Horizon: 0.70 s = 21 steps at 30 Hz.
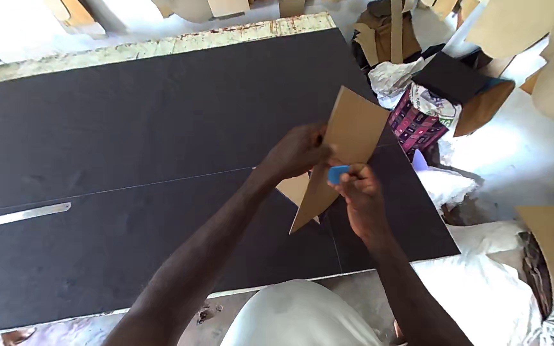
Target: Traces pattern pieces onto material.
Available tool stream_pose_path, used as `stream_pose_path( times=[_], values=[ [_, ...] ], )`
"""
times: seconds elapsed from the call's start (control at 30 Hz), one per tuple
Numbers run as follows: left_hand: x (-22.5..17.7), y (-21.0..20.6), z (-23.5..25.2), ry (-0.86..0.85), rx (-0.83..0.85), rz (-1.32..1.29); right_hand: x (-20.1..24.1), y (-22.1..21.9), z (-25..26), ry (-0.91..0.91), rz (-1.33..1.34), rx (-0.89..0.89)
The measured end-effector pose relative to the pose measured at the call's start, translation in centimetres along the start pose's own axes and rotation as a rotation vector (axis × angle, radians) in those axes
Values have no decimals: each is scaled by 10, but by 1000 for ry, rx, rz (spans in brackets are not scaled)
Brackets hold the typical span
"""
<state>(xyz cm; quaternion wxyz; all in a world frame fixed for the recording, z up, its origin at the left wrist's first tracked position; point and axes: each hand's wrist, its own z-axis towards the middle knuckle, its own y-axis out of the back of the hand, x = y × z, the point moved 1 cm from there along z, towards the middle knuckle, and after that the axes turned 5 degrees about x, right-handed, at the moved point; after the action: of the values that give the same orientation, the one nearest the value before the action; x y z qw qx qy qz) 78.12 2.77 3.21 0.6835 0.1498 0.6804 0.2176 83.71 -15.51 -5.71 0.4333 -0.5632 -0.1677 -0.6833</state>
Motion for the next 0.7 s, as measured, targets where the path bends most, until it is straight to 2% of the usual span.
stream_pose_path(
  times=[0.07,0.17,0.27,0.37,0.47,0.6,0.7],
  values=[
    [22,5,-16,0,-168,28,-9,-14,-10,-20,75,3],
    [43,22,-73,-38,-396,-152,-13,-24,-41,-108,86,-127],
    [78,32,-156,-2,-672,-362,-25,-32,-93,-332,73,-302],
    [125,24,-238,59,-847,-564,-58,-56,-135,-600,122,-420],
    [164,3,-301,129,-958,-767,-96,-91,-157,-758,77,-421],
    [193,-32,-350,232,-1055,-1018,-110,-128,-163,-730,-21,-363],
    [202,-57,-376,276,-1030,-1144,-105,-134,-161,-720,14,-364]
  ],
)
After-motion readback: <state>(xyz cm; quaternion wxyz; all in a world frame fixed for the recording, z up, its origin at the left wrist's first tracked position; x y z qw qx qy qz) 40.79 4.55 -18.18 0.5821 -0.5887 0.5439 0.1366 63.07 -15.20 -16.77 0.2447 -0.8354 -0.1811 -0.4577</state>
